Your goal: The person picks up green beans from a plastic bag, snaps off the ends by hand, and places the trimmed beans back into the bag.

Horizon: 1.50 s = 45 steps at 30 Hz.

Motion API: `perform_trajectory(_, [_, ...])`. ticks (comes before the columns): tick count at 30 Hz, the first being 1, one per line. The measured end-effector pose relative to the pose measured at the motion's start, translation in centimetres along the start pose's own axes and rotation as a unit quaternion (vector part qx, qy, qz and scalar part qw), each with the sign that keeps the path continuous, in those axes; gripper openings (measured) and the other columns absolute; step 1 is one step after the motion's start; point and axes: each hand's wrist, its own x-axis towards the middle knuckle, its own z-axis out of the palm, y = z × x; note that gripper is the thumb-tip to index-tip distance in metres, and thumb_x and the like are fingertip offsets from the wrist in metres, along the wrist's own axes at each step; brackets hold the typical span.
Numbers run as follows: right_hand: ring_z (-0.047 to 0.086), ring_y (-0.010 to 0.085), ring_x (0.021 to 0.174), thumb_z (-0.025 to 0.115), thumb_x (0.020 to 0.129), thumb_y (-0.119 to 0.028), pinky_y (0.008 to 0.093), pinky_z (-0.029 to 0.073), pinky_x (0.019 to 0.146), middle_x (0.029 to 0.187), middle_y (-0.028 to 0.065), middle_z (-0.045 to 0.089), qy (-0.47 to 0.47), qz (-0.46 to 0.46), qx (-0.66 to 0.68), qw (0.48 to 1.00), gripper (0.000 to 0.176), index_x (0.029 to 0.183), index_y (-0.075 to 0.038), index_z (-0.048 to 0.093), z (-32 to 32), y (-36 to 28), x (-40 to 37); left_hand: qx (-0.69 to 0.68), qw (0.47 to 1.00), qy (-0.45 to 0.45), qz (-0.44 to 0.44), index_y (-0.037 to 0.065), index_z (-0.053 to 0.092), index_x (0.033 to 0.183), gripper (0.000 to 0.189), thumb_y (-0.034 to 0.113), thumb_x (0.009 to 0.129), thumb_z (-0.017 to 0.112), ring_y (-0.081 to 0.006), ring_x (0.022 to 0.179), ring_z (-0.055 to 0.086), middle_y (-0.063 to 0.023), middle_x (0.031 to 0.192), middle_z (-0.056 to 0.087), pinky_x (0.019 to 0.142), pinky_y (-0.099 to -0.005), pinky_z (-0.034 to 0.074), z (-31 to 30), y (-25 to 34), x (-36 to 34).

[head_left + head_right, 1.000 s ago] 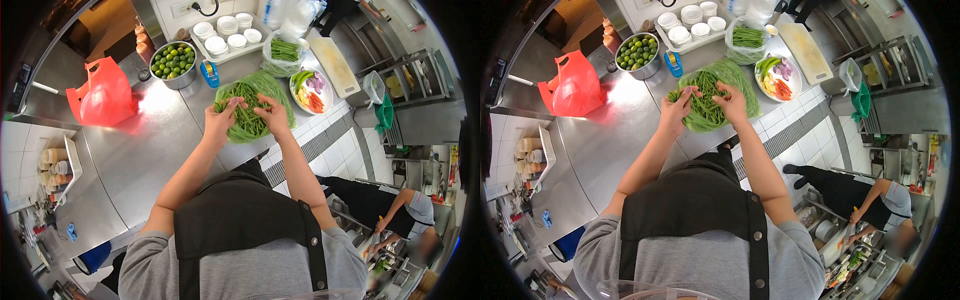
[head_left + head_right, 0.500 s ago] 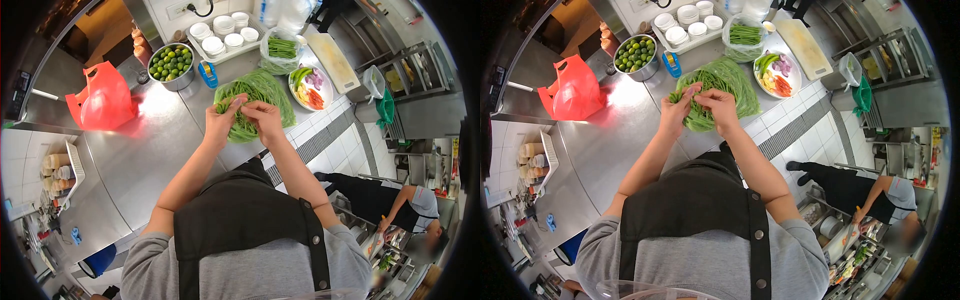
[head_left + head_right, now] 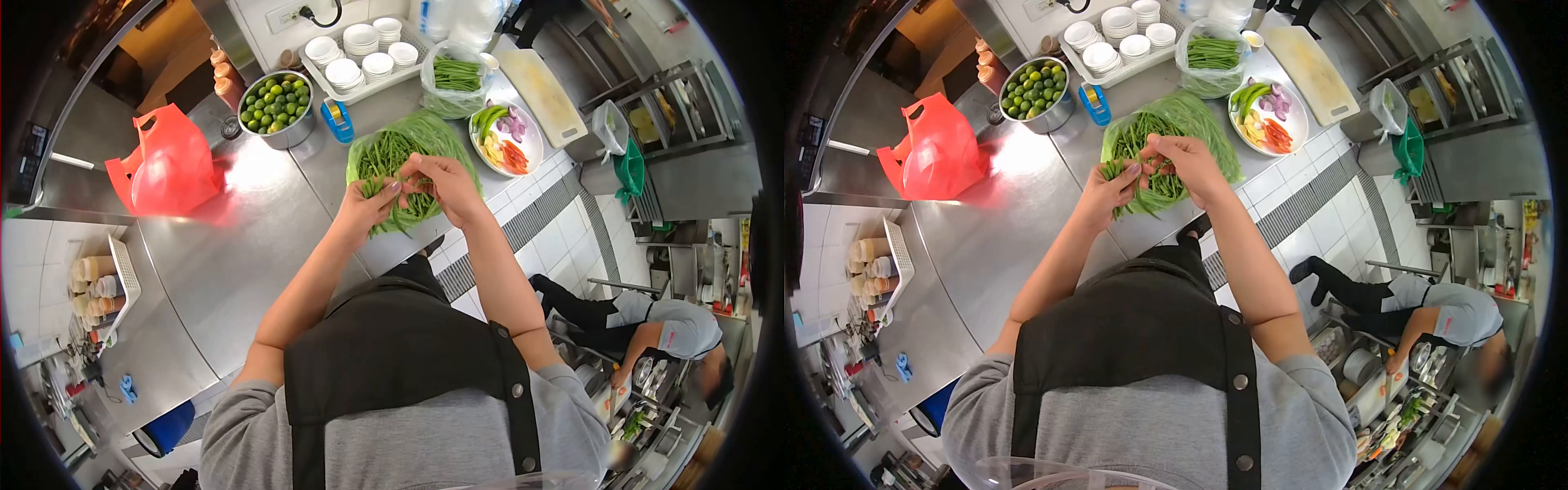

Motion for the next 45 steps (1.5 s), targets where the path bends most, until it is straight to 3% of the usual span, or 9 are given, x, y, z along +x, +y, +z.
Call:
perform_trajectory(7, [0.056, 0.0097, 0.062, 0.071, 0.091, -0.010, 0.0274, 0.046, 0.063, 0.076, 0.0028, 0.062, -0.075, -0.044, 0.044, 0.995, 0.013, 0.085, 0.000, 0.066, 0.5, 1.1, 1.1, -0.048, 0.998, -0.026, -0.041, 0.005, 0.070, 0.099, 0.017, 0.021, 0.100, 0.063, -0.0013, 0.050, 0.035, 0.0019, 0.072, 0.060, 0.045, -0.0204, 0.024, 0.0, 0.1, -0.9])
perform_trajectory(8, [0.056, 0.0114, 0.063, 0.071, 0.090, -0.008, 0.0281, 0.046, 0.063, 0.076, 0.0036, 0.060, -0.040, -0.117, -0.045, 0.991, 0.012, 0.084, 0.001, 0.065, 0.9, 1.4, 1.1, -0.059, 0.998, -0.006, -0.038, 0.005, 0.069, 0.098, 0.017, 0.021, 0.100, 0.063, -0.0013, 0.050, 0.035, 0.0018, 0.072, 0.060, 0.045, -0.0204, 0.023, 0.2, 0.1, -1.0])
perform_trajectory(13, [0.055, 0.0193, 0.064, 0.072, 0.086, 0.000, 0.0317, 0.046, 0.060, 0.077, 0.0083, 0.053, 0.076, -0.381, -0.326, 0.862, 0.015, 0.084, 0.000, 0.058, 2.0, 3.1, 1.7, -0.067, 0.993, 0.089, -0.028, 0.005, 0.067, 0.093, 0.017, 0.020, 0.100, 0.062, -0.0014, 0.051, 0.036, 0.0005, 0.073, 0.061, 0.045, -0.0206, 0.023, 0.7, -0.8, -0.6])
perform_trajectory(16, [0.053, 0.0300, 0.070, 0.072, 0.085, -0.006, 0.0365, 0.042, 0.060, 0.075, 0.0123, 0.050, 0.125, -0.416, -0.373, 0.820, 0.024, 0.076, 0.000, 0.051, 1.1, 5.1, 3.3, 0.075, 0.990, 0.118, -0.011, 0.003, 0.067, 0.096, 0.018, 0.020, 0.100, 0.062, -0.0018, 0.051, 0.036, -0.0003, 0.074, 0.062, 0.046, -0.0207, 0.024, 0.5, -1.5, -0.3])
perform_trajectory(22, [0.054, 0.0271, 0.068, 0.072, 0.090, -0.017, 0.0357, 0.044, 0.064, 0.079, 0.0131, 0.056, 0.152, -0.170, -0.478, 0.848, 0.024, 0.080, -0.001, 0.057, -2.8, 7.9, 3.9, 0.052, 0.988, 0.145, 0.026, 0.000, 0.068, 0.103, 0.023, 0.022, 0.101, 0.061, -0.0025, 0.051, 0.037, -0.0006, 0.073, 0.061, 0.046, -0.0207, 0.024, 0.3, 0.5, -0.4])
perform_trajectory(25, [0.057, 0.0206, 0.070, 0.068, 0.093, -0.021, 0.0332, 0.046, 0.066, 0.081, 0.0123, 0.060, 0.062, -0.145, -0.149, 0.976, 0.021, 0.092, -0.001, 0.067, -1.5, 7.9, 2.6, -0.022, 0.976, 0.209, 0.066, 0.000, 0.067, 0.104, 0.025, 0.024, 0.101, 0.061, -0.0027, 0.051, 0.038, -0.0003, 0.073, 0.059, 0.046, -0.0205, 0.024, -0.8, 1.5, 0.1])
perform_trajectory(28, [0.059, 0.0159, 0.074, 0.064, 0.096, -0.021, 0.0322, 0.047, 0.068, 0.083, 0.0105, 0.061, -0.073, -0.091, -0.146, 0.982, 0.022, 0.102, -0.001, 0.070, -0.3, 7.2, 0.6, -0.057, 0.963, 0.238, 0.109, 0.000, 0.068, 0.105, 0.024, 0.022, 0.102, 0.060, -0.0031, 0.050, 0.037, -0.0018, 0.072, 0.060, 0.044, -0.0210, 0.023, -2.4, 1.8, 1.2])
perform_trajectory(35, [0.058, 0.0344, 0.080, 0.063, 0.090, -0.012, 0.0416, 0.047, 0.073, 0.087, 0.0166, 0.059, -0.087, -0.269, -0.380, 0.880, 0.015, 0.090, 0.003, 0.061, 3.6, 5.9, -1.7, -0.023, 0.958, 0.254, 0.131, 0.000, 0.067, 0.104, 0.025, 0.025, 0.101, 0.062, -0.0037, 0.050, 0.036, 0.0002, 0.070, 0.057, 0.046, -0.0217, 0.025, -3.2, 2.5, 1.4])
perform_trajectory(45, [0.049, 0.0316, 0.076, 0.058, 0.090, -0.011, 0.0419, 0.042, 0.071, 0.080, 0.0140, 0.046, -0.244, -0.262, -0.271, 0.893, 0.019, 0.081, 0.002, 0.047, 6.7, 4.4, -4.1, 0.016, 0.964, 0.247, 0.101, 0.001, 0.071, 0.096, 0.026, 0.023, 0.102, 0.058, -0.0046, 0.050, 0.037, 0.0038, 0.059, 0.048, 0.047, -0.0243, 0.026, -3.5, -0.9, -0.1])
